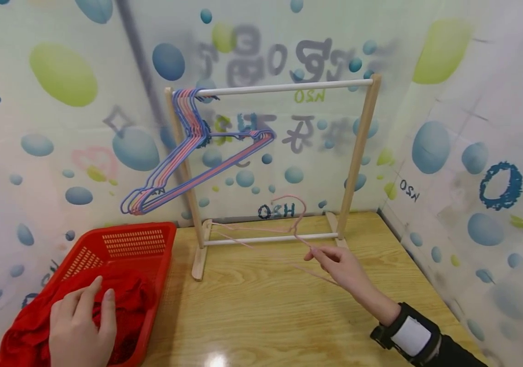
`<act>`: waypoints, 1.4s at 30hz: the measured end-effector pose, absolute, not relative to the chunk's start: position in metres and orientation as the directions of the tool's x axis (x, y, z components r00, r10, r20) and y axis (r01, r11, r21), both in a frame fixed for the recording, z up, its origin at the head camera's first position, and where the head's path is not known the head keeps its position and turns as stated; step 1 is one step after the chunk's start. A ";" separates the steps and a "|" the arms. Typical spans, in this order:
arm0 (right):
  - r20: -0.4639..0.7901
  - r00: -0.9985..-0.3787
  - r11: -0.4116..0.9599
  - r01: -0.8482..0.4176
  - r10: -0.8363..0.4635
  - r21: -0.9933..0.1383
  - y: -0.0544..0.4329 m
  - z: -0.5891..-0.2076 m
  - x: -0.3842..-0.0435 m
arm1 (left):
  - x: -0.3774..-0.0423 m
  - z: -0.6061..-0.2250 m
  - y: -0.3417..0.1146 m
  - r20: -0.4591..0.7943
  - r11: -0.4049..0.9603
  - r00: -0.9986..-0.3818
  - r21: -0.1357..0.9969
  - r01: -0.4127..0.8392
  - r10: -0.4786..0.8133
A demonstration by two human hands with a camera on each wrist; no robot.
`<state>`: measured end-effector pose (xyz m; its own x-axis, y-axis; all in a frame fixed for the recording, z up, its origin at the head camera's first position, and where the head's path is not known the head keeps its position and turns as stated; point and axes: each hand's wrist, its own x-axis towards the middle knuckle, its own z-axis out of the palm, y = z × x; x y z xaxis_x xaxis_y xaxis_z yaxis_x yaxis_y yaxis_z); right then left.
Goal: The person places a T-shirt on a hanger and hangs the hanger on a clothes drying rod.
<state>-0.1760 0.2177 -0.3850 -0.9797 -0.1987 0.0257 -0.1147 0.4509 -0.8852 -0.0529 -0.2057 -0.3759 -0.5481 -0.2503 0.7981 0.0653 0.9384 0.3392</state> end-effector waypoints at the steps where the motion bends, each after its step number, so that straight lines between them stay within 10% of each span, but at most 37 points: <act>1: 0.025 -0.981 0.453 -0.112 -0.193 -0.885 0.218 -0.385 -0.175 | -0.051 -0.373 -0.208 0.801 0.941 -0.544 0.333 0.061 -0.249; 17: 0.017 -0.982 0.453 -0.101 -0.186 -0.886 0.221 -0.383 -0.169 | -0.058 -0.318 -0.278 0.759 0.965 -0.643 0.235 0.121 -0.104; 27: 0.012 -0.986 0.472 -0.091 -0.168 -0.877 0.223 -0.385 -0.165 | -0.091 -0.336 -0.359 0.179 0.971 -0.973 0.166 0.173 0.143; 42: 0.002 -0.986 0.468 -0.080 -0.164 -0.880 0.225 -0.386 -0.158 | -0.097 -0.379 -0.386 -0.140 0.988 -0.981 0.090 0.126 0.138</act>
